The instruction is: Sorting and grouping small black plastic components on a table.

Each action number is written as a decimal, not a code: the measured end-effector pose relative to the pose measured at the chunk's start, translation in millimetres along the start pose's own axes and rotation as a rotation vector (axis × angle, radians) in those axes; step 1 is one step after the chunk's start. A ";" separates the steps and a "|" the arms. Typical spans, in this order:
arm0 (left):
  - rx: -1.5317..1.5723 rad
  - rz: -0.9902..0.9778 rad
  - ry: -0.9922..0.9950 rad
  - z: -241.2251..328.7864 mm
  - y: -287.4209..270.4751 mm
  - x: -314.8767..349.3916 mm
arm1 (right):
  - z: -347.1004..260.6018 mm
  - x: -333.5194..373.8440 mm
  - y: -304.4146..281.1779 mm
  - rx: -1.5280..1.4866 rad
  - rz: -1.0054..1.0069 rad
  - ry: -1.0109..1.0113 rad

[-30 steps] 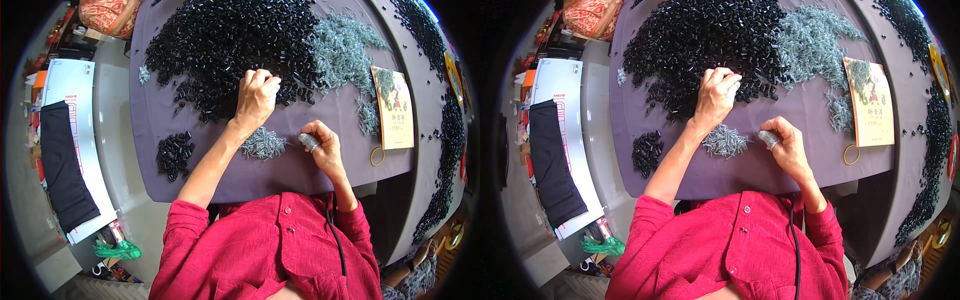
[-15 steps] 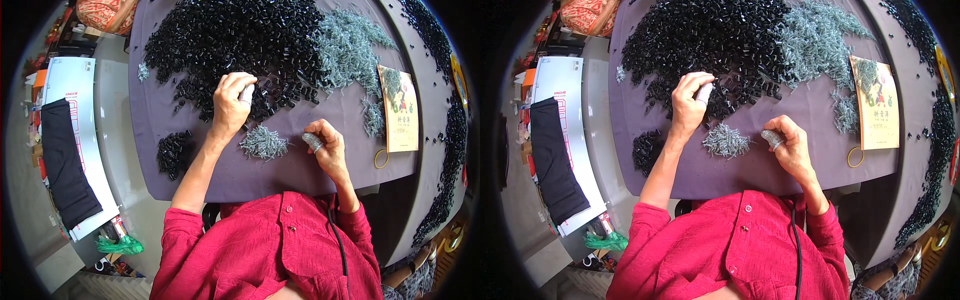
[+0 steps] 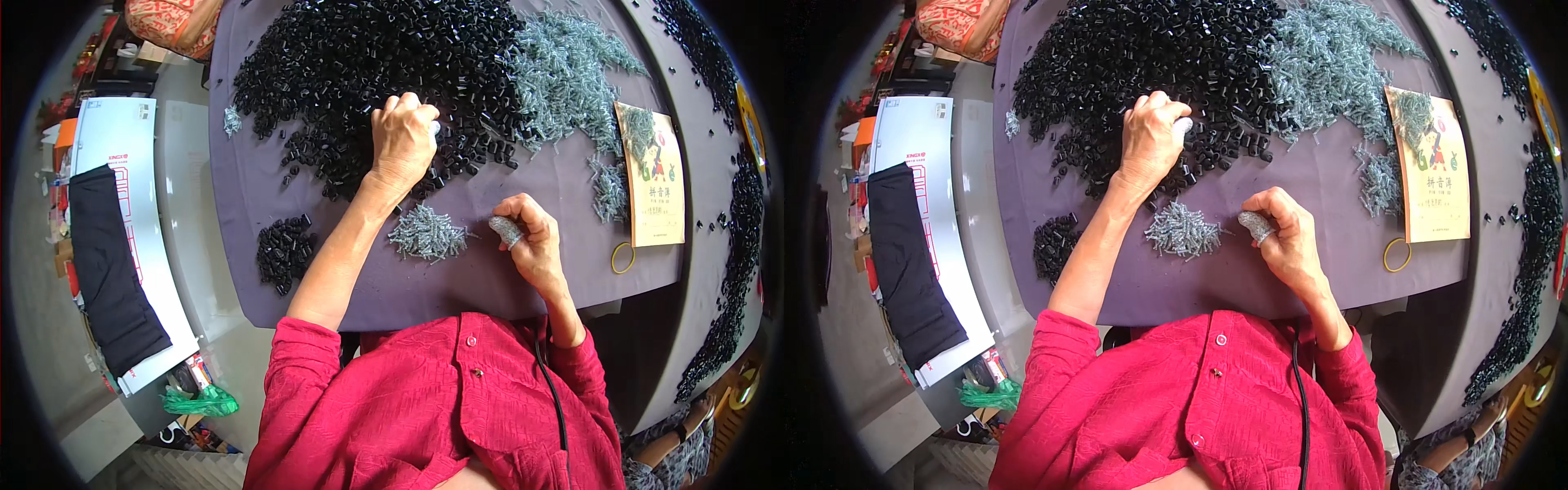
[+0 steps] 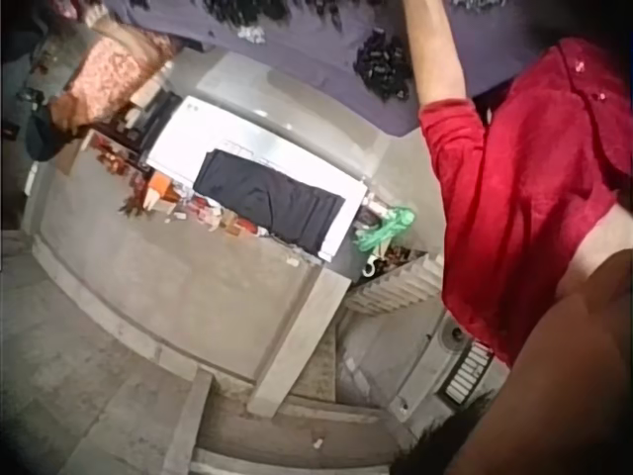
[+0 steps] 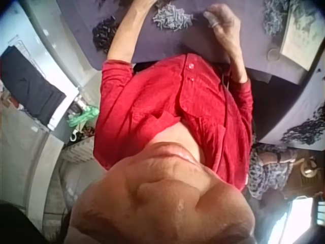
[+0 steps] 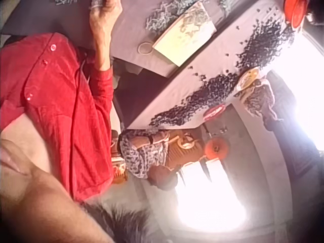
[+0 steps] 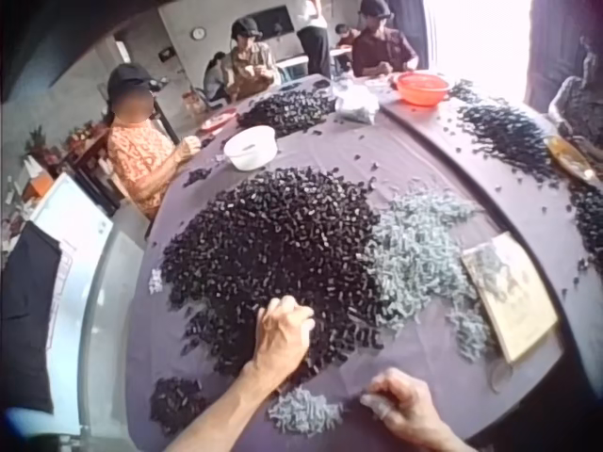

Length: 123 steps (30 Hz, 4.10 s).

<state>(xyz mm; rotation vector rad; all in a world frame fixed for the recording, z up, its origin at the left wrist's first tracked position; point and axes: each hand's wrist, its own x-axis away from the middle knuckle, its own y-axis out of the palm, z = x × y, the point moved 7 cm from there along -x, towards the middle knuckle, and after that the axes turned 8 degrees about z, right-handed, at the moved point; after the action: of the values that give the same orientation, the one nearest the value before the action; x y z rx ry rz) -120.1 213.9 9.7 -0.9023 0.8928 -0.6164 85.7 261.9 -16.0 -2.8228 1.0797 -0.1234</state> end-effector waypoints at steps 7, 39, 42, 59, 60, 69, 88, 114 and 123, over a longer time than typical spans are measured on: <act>0.028 0.139 0.049 14.4 -16.2 3.1 | -0.9 0.7 -2.7 -0.066 0.038 -0.001; 1.431 -0.210 -0.711 63.8 -31.3 110.7 | -43.9 21.0 11.8 -0.307 0.077 0.012; 1.401 -0.213 -0.725 62.3 -30.3 115.1 | -45.2 21.2 10.8 -0.137 0.071 -0.077; 1.409 -0.245 -0.789 55.3 -20.7 166.2 | -42.3 42.3 29.9 0.052 -0.094 -0.072; 1.397 -0.234 -0.780 55.8 -21.9 167.0 | -41.7 42.5 30.7 0.043 -0.099 -0.057; 1.306 -0.210 -0.720 50.5 -26.8 167.4 | -41.2 43.3 39.5 0.120 -0.100 -0.152; 1.558 0.063 -1.024 3.2 -25.1 166.0 | -38.2 -40.8 83.6 0.807 -0.100 -0.398; 1.377 0.062 -0.872 32.0 -37.4 144.2 | -23.2 12.9 46.8 -0.339 -0.058 0.232; 1.234 0.018 -0.803 32.9 -34.5 146.6 | -19.9 17.2 51.2 -0.306 -0.076 0.207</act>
<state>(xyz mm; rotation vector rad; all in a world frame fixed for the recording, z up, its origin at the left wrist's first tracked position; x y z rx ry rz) -21.3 96.9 -7.2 0.0425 -0.2660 -0.5749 62.4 211.0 -2.8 -3.1852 1.1170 -0.2855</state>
